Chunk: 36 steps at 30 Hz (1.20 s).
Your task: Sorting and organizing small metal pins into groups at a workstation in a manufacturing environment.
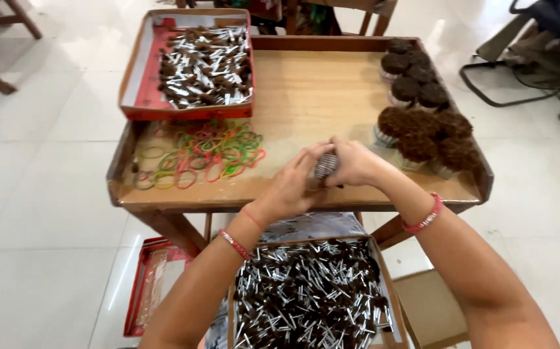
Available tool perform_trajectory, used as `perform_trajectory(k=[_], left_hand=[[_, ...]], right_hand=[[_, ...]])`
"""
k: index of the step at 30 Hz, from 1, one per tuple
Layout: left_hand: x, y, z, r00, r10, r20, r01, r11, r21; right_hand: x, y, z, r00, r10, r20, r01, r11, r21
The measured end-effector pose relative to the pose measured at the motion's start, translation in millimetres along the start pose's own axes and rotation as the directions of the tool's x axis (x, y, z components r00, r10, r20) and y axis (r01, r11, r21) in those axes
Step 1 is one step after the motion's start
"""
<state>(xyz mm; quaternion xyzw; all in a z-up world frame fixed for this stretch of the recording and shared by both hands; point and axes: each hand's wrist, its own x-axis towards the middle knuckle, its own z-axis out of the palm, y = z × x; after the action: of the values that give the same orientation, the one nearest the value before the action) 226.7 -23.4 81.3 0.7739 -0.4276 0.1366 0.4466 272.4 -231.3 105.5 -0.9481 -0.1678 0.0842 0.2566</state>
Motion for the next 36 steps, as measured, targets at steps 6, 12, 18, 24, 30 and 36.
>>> perform_trajectory(k=[6, 12, 18, 24, 30, 36], left_hand=[[2, -51, 9, 0.942, -0.328, -0.075, 0.333, 0.94, 0.076], [0, -78, -4, 0.945, -0.315, -0.088, 0.327, 0.923, 0.204], [1, -91, -7, 0.955, -0.296, -0.016, 0.289, 0.917, 0.275], [4, -93, -12, 0.951, -0.304, 0.052, 0.271, 0.904, 0.331], [8, -91, -15, 0.944, -0.313, 0.101, 0.249, 0.882, 0.399], [36, -58, -38, 0.945, -0.299, 0.133, 0.241, 0.911, 0.335]], right_hand=[[56, -4, 3, 0.979, 0.057, 0.195, 0.015, 0.936, -0.352], [49, 20, -8, 0.965, -0.24, 0.104, 0.229, 0.967, 0.108], [47, 69, 32, 0.955, -0.284, -0.081, 0.296, 0.911, 0.288], [38, 50, 26, 0.987, -0.159, -0.029, 0.16, 0.941, 0.299], [29, 44, 31, 0.982, -0.165, -0.087, 0.173, 0.98, 0.1], [13, 41, 18, 0.982, -0.147, -0.118, 0.178, 0.929, 0.324]])
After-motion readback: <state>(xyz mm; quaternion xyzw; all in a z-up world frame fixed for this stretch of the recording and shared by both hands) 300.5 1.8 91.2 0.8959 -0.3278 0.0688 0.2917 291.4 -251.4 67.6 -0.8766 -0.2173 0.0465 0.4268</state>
